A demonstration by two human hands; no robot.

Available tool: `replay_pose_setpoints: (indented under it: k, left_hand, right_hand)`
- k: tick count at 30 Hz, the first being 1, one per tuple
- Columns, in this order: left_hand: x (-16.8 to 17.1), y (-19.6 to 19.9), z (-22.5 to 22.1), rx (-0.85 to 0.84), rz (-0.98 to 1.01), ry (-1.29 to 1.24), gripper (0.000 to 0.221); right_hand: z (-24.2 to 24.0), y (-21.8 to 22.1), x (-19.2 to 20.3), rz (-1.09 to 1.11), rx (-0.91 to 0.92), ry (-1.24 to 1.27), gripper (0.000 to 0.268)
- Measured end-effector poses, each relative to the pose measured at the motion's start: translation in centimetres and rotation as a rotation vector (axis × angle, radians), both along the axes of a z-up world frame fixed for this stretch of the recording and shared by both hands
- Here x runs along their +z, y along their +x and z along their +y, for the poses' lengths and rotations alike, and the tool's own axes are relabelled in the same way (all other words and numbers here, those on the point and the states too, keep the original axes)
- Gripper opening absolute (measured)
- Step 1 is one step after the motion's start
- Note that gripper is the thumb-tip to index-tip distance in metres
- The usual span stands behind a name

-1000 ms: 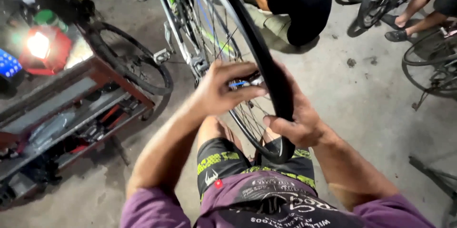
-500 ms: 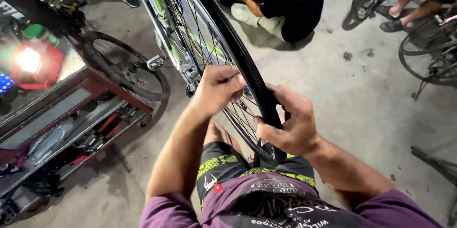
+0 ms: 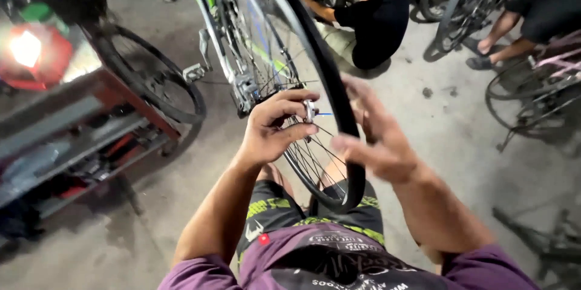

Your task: Inspecting and adjusting the hub and spokes of a bicycle wheel in a repair shop environment.

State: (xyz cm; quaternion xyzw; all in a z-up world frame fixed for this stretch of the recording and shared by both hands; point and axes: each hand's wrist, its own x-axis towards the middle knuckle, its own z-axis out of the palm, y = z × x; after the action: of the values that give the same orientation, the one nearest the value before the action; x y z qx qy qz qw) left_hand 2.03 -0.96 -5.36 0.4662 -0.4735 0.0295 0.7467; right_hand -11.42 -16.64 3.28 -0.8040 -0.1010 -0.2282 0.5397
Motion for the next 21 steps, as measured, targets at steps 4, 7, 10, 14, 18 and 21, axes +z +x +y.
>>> replay_pose_setpoints:
  k: [4, 7, 10, 14, 18, 21]
  left_hand:
    - [3.5, -0.9, 0.7, 0.320, -0.073, -0.069, 0.019]
    - [5.2, -0.1, 0.5, 0.505, -0.069, -0.067, 0.027]
    - [5.1, 1.2, -0.6, 0.577, -0.085, -0.070, 0.037]
    - [5.5, 2.1, -0.8, 0.439, -0.079, -0.070, 0.034]
    - [6.3, 3.6, 0.6, 0.229, -0.150, -0.066, 0.032]
    - [7.4, 3.4, 1.2, 0.179, -0.207, -0.069, 0.019]
  right_hand:
    - [0.0, 2.9, 1.5, 0.141, 0.150, 0.234, 0.078]
    - [-1.0, 4.1, -0.4, 0.206, 0.169, 0.262, 0.075]
    - [-4.4, 4.0, -3.7, 0.233, 0.111, 0.317, 0.070]
    - [-4.3, 3.6, -3.6, 0.218, 0.070, 0.301, 0.079]
    - [-1.5, 3.3, -1.9, 0.182, 0.105, 0.304, 0.082]
    - [-0.9, 3.4, -0.7, 0.140, 0.125, 0.233, 0.091]
